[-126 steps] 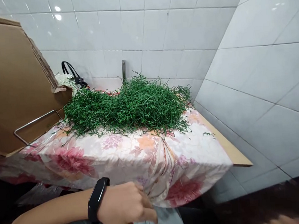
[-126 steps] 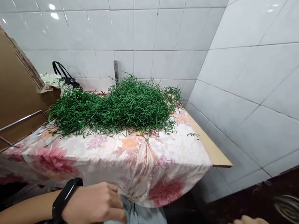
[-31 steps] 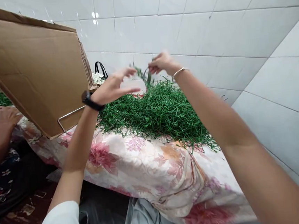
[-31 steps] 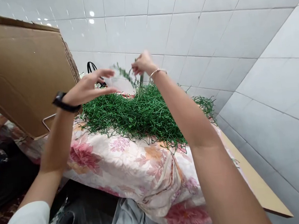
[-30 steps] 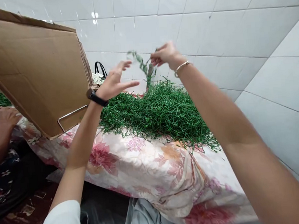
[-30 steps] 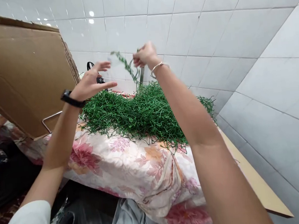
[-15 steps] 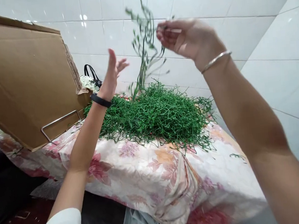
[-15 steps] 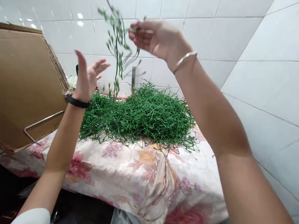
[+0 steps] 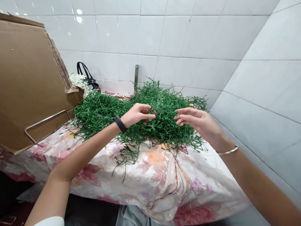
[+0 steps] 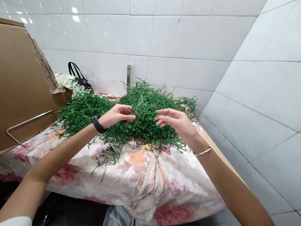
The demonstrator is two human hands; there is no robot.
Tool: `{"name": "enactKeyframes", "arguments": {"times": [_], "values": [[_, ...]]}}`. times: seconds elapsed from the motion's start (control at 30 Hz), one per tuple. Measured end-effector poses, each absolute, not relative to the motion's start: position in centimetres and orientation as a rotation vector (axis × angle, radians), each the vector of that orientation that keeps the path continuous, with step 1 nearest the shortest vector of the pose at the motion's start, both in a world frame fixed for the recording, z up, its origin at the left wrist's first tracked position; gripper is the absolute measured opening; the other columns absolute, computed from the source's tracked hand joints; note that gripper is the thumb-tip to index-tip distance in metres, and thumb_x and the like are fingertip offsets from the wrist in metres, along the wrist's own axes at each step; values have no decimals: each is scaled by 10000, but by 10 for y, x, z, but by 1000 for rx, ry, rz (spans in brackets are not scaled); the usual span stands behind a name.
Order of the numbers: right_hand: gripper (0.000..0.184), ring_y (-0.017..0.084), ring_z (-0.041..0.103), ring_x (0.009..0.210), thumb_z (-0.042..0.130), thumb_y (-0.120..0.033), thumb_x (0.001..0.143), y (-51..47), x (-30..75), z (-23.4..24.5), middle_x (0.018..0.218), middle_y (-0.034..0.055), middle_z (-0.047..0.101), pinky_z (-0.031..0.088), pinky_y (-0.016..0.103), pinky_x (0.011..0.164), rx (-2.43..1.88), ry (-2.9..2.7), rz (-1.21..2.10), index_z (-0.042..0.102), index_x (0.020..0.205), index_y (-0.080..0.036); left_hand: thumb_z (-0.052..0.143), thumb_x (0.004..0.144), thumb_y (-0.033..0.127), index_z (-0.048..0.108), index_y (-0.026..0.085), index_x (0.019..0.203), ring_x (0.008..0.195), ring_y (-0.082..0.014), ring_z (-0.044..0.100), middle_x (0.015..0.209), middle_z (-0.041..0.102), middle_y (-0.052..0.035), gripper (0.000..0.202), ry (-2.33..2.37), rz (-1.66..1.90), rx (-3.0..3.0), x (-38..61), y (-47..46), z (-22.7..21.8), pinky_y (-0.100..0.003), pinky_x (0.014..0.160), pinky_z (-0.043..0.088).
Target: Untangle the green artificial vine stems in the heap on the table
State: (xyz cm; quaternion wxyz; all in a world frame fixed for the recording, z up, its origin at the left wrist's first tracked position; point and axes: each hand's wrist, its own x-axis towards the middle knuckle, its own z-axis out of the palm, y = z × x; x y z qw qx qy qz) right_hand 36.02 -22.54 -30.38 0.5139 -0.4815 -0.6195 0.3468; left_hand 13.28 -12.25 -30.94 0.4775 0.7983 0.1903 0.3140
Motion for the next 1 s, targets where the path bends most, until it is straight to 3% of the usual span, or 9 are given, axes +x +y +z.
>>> {"name": "enactKeyframes", "arguments": {"times": [0.1, 0.2, 0.3, 0.43, 0.57, 0.7, 0.77, 0.87, 1.0], "values": [[286, 101, 586, 717, 646, -293, 716, -233, 376, -294, 886, 67, 605, 474, 221, 662, -1134, -1463, 495, 589, 941, -128, 621, 746, 254, 617, 80, 887, 614, -111, 488, 692, 555, -50, 224, 678, 1197, 2418, 134, -115, -278, -267, 591, 392], [207, 93, 571, 697, 611, -273, 741, -232, 385, -287, 852, 62, 597, 467, 222, 651, -1094, -1419, 280, 589, 894, -135, 500, 827, 161, 635, 131, 982, 780, -160, 524, 869, 580, -92, 208, 917, 1551, 2809, 138, -115, -251, -308, 698, 375], [176, 87, 561, 691, 578, -269, 765, -228, 390, -292, 846, 57, 589, 466, 226, 652, -1050, -1376, 125, 574, 890, -145, 546, 819, 229, 640, 152, 992, 763, -161, 525, 852, 591, -71, 211, 828, 1462, 3096, 150, -122, -258, -285, 665, 374], [192, 79, 560, 676, 558, -271, 784, -226, 396, -314, 831, 42, 587, 472, 218, 624, -1018, -1373, 5, 561, 923, -140, 545, 811, 363, 605, 136, 1018, 711, -126, 523, 819, 599, -37, 313, 502, 1337, 3270, 169, -127, -310, -236, 629, 387], [147, 68, 558, 662, 496, -187, 818, -233, 394, -325, 820, 27, 581, 468, 214, 596, -892, -1468, -283, 554, 950, -160, 466, 861, 345, 582, 107, 1014, 663, -130, 497, 750, 565, -31, 306, 442, 1447, 3508, 172, -117, -342, -256, 638, 378], [231, 67, 552, 741, 489, -67, 774, -250, 359, -324, 786, 10, 574, 470, 196, 645, -678, -2164, -317, 537, 976, -167, 468, 858, 356, 581, 99, 1013, 686, -144, 511, 762, 570, -37, 321, 558, 1664, 3432, 162, -103, -333, -262, 654, 384], [224, 67, 539, 835, 457, -120, 829, -256, 330, -329, 943, 54, 571, 464, 186, 705, -700, -2513, -155, 536, 1038, -140, 467, 854, 372, 578, 94, 1028, 714, -152, 526, 792, 586, -48, 346, 640, 1718, 3351, 156, -98, -324, -263, 666, 392], [279, 97, 522, 886, 369, -235, 901, -252, 288, -348, 1077, 58, 534, 440, 227, 721, -729, -2837, -254, 524, 1121, -161, 449, 863, 384, 567, 91, 1063, 761, -159, 543, 856, 603, -69, 373, 726, 1721, 3252, 145, -93, -312, -264, 684, 402], [299, 106, 485, 891, 351, -260, 913, -223, 250, -375, 1049, 48, 527, 409, 250, 769, -563, -3061, -305, 506, 1140, -140, 374, 883, 460, 532, 110, 1122, 846, -171, 551, 942, 596, -91, 452, 790, 1711, 3126, 130, -88, -299, -282, 742, 412]]}}
